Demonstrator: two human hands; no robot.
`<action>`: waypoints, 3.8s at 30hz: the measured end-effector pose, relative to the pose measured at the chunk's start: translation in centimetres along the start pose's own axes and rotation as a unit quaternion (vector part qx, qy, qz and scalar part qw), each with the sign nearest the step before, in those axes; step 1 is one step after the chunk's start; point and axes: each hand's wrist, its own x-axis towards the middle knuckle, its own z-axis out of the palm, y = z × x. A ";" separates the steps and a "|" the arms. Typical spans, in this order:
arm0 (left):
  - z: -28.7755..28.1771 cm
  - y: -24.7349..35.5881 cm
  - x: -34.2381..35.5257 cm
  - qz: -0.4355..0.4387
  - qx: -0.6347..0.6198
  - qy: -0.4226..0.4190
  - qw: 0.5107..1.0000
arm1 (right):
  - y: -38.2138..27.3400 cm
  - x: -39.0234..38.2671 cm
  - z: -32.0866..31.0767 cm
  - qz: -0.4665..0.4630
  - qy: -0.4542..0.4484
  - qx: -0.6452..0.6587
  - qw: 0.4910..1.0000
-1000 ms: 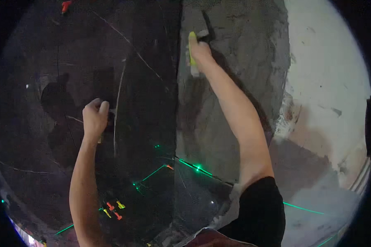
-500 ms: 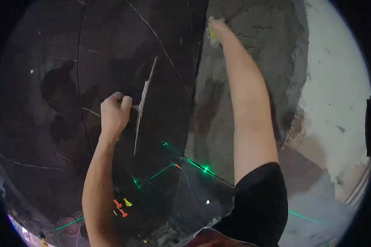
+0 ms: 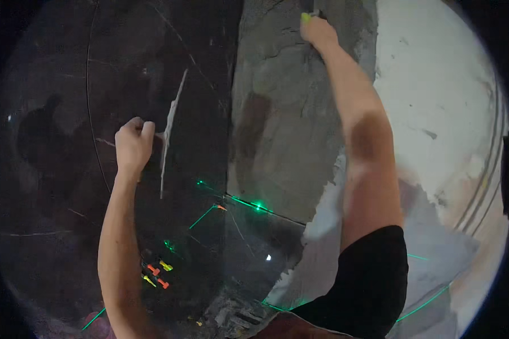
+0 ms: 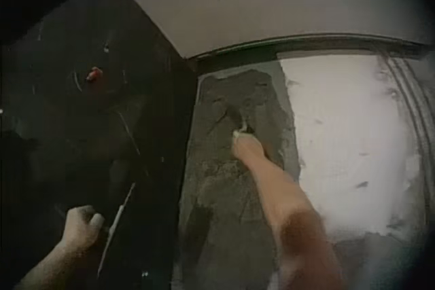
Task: Applying mortar to a wall using a trowel and a hawk.
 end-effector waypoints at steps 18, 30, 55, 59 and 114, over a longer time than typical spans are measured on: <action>0.6 -0.2 0.0 -0.005 0.016 0.025 1.000 | 5.3 6.9 -4.1 0.093 0.085 0.324 0.938; 5.6 -11.4 -13.3 -0.299 -0.460 -0.098 0.830 | 7.5 -32.0 -2.7 0.254 -0.213 0.553 0.764; 8.9 -14.3 -38.8 0.217 0.388 0.290 -0.848 | 3.3 -55.2 -7.4 0.199 -0.711 0.356 0.573; 3.1 -6.1 -36.5 0.546 0.689 0.148 -0.452 | 4.7 -55.6 -10.8 0.389 -0.676 0.291 0.554; 3.1 -1.8 -1.6 -0.014 -0.051 -0.071 -0.996 | -5.0 -13.6 10.3 0.160 -0.071 0.573 0.801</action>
